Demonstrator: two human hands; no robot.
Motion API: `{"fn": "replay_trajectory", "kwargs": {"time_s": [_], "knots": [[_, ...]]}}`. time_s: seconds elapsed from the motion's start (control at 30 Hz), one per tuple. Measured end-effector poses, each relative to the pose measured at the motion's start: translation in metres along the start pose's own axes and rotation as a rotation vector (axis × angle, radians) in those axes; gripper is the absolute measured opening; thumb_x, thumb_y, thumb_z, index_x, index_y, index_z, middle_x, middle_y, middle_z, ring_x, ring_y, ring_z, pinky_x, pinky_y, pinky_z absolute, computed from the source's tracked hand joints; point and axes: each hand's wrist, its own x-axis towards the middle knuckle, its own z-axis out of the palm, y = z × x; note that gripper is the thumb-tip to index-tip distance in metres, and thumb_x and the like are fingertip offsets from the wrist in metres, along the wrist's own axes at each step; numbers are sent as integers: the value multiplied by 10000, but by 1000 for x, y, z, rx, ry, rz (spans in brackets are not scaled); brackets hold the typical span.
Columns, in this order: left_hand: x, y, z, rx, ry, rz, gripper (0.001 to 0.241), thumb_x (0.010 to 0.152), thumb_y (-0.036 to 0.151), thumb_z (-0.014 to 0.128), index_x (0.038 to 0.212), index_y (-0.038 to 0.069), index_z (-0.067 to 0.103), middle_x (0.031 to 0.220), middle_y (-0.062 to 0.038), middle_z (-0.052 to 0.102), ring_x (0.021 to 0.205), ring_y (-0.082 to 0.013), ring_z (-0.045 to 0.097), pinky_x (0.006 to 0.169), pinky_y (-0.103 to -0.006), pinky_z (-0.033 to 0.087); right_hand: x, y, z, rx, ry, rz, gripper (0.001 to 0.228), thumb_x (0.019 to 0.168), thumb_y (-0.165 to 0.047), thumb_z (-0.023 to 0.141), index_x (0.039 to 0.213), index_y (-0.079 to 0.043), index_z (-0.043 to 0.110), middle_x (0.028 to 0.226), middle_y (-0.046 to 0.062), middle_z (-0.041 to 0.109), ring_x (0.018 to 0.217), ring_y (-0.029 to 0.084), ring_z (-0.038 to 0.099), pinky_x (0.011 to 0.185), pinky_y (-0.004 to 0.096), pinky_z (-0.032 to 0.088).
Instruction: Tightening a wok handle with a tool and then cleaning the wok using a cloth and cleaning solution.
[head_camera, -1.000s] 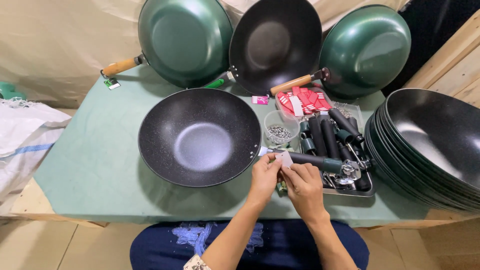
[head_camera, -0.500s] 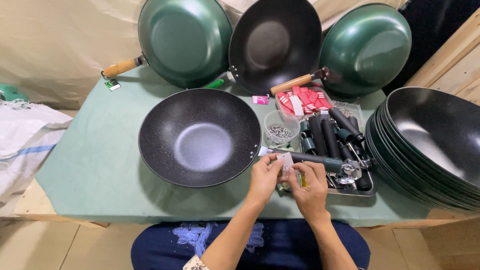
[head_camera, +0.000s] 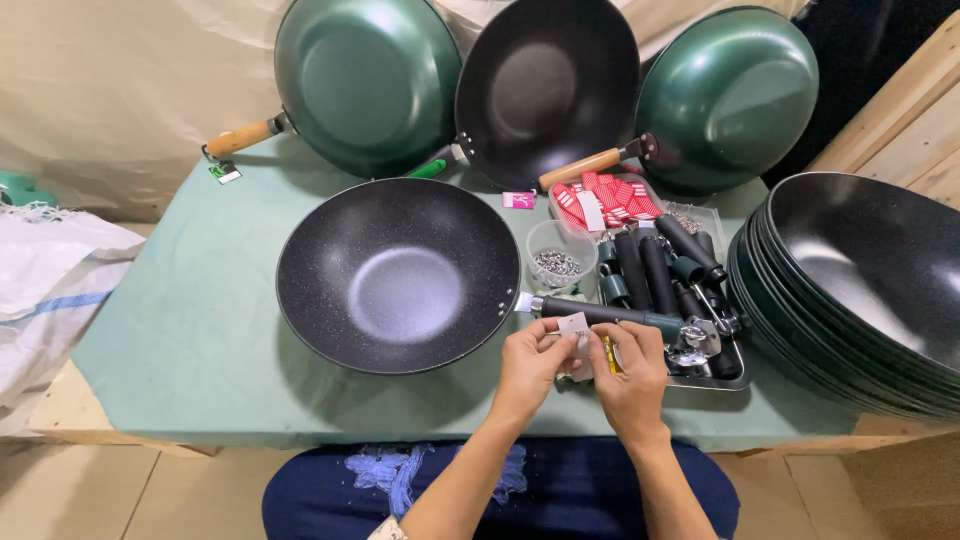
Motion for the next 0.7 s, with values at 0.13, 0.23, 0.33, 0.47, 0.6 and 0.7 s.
{"fn": "replay_trajectory", "kwargs": {"time_s": [0.13,0.23,0.33,0.47,0.6,0.7], "knots": [[-18,30,4,232,-35,35,166,936,97,697,1077,21,741,742,-49,730,616,-95,630,664,-255,566,-3,-2,-12,-8,-162,-65,259,960,-44,729,1219,-24,720,1090,93,605,947,260,571,900,374,480],[-11,21,-3,165,-110,16,108,973,45,635,1004,10,732,799,-65,738,697,-101,660,722,-249,615,-3,2,-14,-9,-231,-222,200,996,-21,650,1175,-57,731,1072,52,672,887,249,591,871,386,461],[-7,18,-9,159,-123,-42,138,973,53,685,837,37,669,743,-40,645,702,-93,647,740,-248,658,0,2,-17,-31,-246,-255,218,963,-16,707,1170,-75,740,1042,45,667,890,239,601,857,368,472],[-9,17,-8,128,-151,-79,104,959,64,712,869,24,681,738,-9,555,697,-73,594,744,-252,671,3,-2,-22,-54,-235,-255,141,963,-49,712,1101,-49,745,1010,67,651,846,253,580,821,380,469],[-16,21,-5,104,-170,-103,105,977,89,678,977,-10,712,799,-51,613,718,-120,659,762,-257,656,7,-9,-22,-52,-240,-190,92,968,-103,702,1040,-46,713,984,98,611,850,281,557,819,401,461],[-17,12,-4,119,-171,-90,158,992,95,636,1115,24,705,824,-57,670,678,-130,672,751,-267,639,-4,-4,-15,-43,-198,-93,81,953,-101,708,1015,-51,695,982,88,615,876,271,555,840,389,457]]}}
